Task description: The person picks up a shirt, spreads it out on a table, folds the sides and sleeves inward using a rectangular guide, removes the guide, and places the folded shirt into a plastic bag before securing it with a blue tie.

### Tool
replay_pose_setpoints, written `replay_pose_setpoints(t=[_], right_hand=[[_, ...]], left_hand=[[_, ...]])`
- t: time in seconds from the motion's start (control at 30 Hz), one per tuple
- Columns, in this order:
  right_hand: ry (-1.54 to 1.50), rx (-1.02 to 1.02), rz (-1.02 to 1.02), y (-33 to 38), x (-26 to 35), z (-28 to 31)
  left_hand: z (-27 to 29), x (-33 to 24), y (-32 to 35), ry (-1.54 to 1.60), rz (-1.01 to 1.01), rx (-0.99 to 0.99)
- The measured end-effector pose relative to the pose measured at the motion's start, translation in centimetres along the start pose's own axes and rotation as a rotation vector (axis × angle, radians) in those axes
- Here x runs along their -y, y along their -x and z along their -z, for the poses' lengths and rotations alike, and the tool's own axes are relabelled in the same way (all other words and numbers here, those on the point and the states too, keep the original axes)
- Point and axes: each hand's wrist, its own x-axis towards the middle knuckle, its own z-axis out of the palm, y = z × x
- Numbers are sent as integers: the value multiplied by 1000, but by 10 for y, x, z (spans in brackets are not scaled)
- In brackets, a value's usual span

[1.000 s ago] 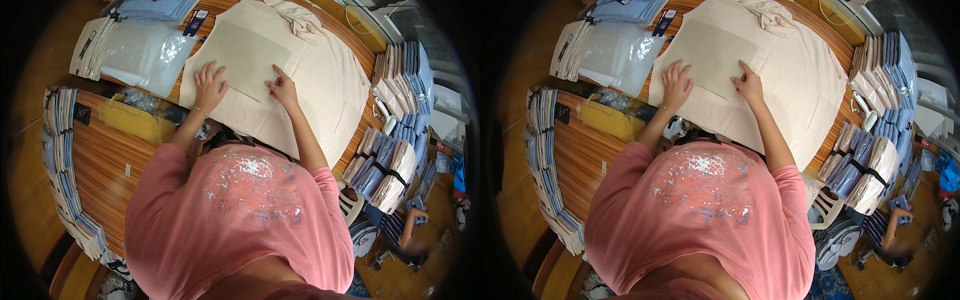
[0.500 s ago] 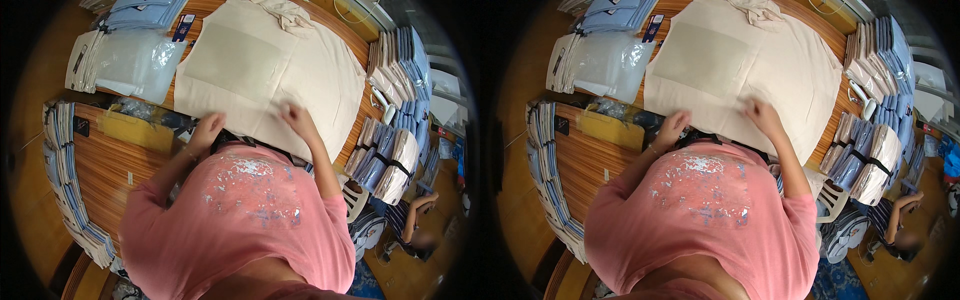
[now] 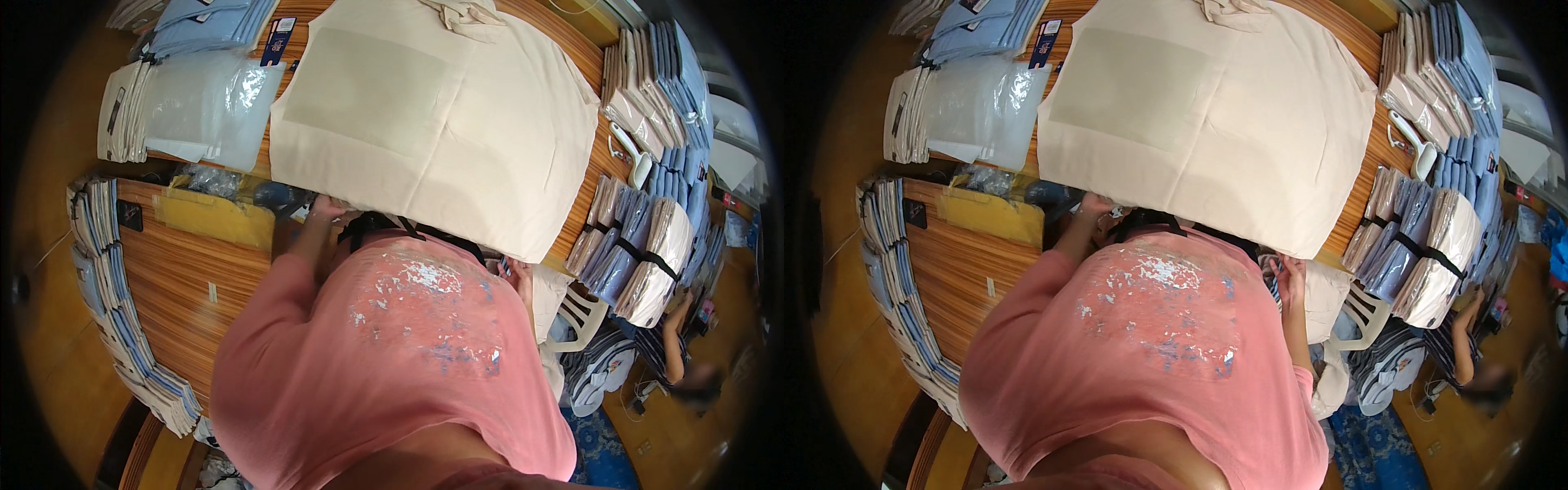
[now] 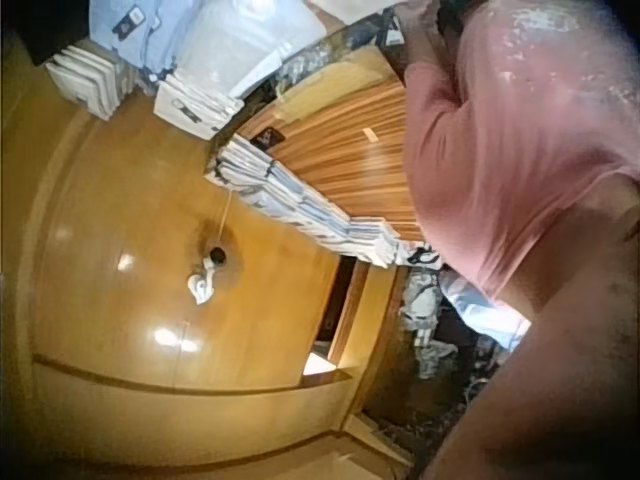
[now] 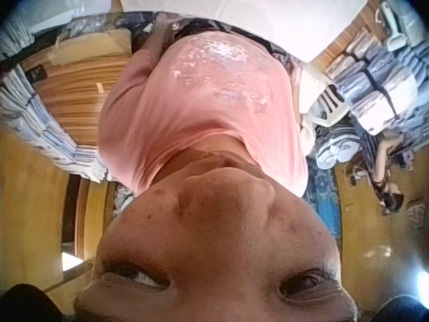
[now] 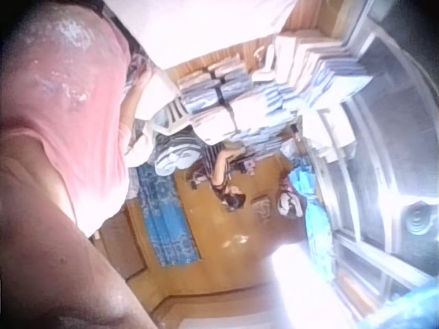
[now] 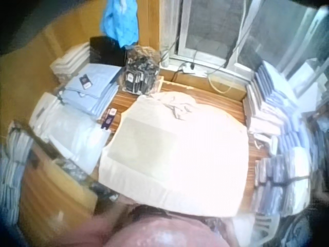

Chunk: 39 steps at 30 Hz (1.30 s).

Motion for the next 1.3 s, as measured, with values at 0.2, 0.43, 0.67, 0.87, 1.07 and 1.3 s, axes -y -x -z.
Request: replay_pose_setpoints(t=[0.2,0.43,0.67,0.87,1.07,1.3], right_hand=[[123,-200,188,20,13,14],[3,-131,521,2,141,-72],[-52,57,355,-70,175,-74],[320,-46,444,-78,193,-86],[1009,-510,670,-126,207,-72],[1399,-828,780,-119,191,-110]], left_hand=[[-118,22,155,-258,-528,-397],[-277,6,157,-738,-1015,373],[-297,-7,57,-1611,-1233,458],[-325,-27,2,-2506,-1286,702],[-344,-20,-7,-2420,-1172,541],[-329,-14,-29,-2353,-1296,630]])
